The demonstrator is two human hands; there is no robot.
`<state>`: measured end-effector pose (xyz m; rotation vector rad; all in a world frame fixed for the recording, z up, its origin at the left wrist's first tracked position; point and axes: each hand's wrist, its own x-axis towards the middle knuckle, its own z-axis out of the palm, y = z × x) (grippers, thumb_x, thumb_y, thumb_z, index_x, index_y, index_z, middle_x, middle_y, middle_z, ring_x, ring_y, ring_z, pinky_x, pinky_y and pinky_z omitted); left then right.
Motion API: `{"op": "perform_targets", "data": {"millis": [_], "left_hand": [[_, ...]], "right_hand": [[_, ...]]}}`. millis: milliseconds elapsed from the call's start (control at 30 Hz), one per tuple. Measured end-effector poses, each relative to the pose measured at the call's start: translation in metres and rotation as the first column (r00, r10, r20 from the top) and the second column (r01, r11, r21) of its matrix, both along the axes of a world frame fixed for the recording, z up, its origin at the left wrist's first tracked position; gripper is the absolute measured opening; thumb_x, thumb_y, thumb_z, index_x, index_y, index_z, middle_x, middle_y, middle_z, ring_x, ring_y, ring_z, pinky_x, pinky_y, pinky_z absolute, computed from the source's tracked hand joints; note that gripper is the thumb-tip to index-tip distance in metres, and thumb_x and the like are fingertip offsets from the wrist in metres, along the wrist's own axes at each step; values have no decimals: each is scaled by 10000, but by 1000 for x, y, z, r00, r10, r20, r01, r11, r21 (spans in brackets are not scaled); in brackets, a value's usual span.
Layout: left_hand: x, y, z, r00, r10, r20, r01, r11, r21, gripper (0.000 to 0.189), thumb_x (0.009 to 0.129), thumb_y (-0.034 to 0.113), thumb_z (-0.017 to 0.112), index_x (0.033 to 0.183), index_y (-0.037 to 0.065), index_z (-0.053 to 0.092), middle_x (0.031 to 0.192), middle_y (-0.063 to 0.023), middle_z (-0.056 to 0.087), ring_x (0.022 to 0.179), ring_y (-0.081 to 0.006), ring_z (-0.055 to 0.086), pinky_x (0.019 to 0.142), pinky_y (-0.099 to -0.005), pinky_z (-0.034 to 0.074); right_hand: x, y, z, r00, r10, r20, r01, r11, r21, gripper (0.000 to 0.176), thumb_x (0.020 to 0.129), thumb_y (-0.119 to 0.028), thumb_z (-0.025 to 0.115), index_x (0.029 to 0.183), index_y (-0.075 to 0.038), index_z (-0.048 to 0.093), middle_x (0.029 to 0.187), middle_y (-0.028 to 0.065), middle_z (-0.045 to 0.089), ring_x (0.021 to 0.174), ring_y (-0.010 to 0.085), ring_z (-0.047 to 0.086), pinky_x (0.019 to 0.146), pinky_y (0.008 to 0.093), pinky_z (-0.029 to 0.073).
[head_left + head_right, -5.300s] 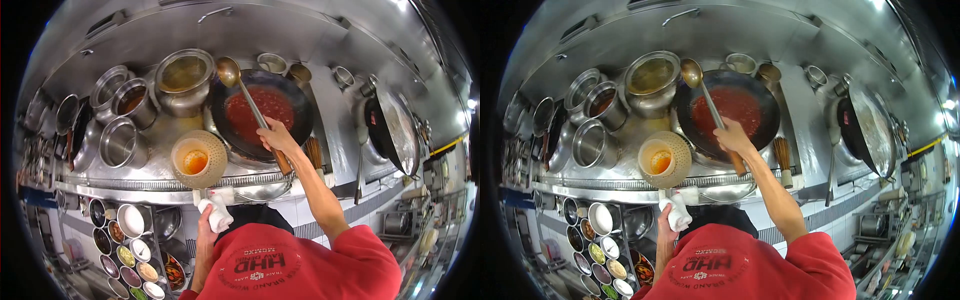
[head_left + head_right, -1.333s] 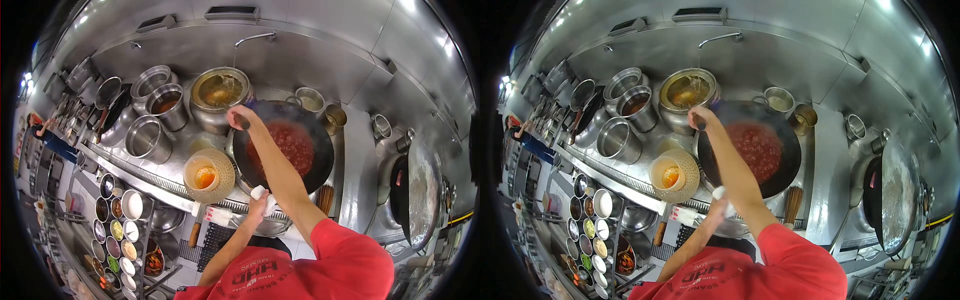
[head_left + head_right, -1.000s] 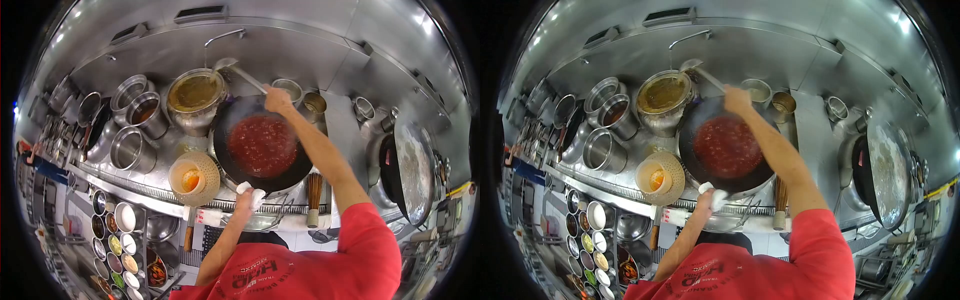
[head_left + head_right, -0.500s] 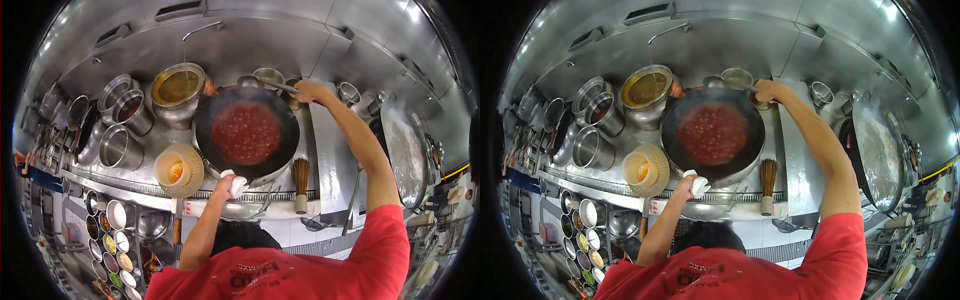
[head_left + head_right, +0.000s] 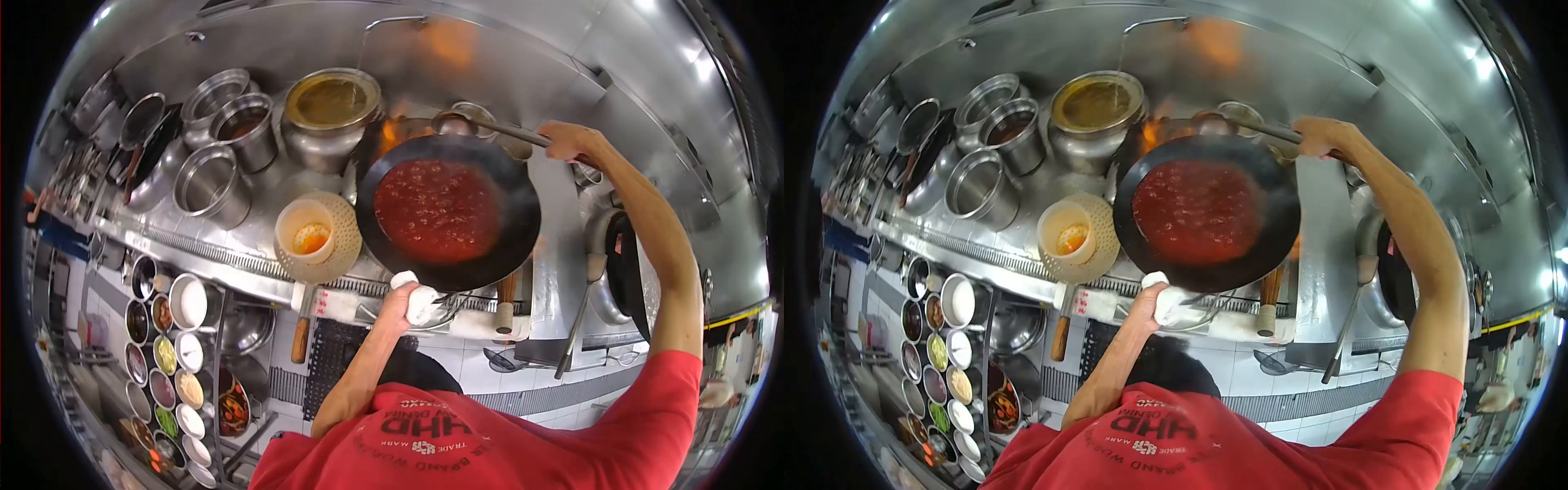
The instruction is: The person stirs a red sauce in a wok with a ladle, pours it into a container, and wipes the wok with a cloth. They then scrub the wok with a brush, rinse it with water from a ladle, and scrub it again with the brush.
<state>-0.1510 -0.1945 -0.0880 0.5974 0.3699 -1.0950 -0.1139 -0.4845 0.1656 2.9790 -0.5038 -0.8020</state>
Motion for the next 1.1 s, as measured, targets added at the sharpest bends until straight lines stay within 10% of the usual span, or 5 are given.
{"op": "perform_targets", "data": {"millis": [1100], "left_hand": [[-35,114,24,997,-23,71,28,997,-79,225,826,178,518,922,-13,588,796,-111,639,632,-202,638,515,-324,537]], "right_hand": [[-22,166,82,997,-14,77,24,991,-129,239,679,-64,498,896,35,505,548,111,488,416,196,496,399,358,380]]}}
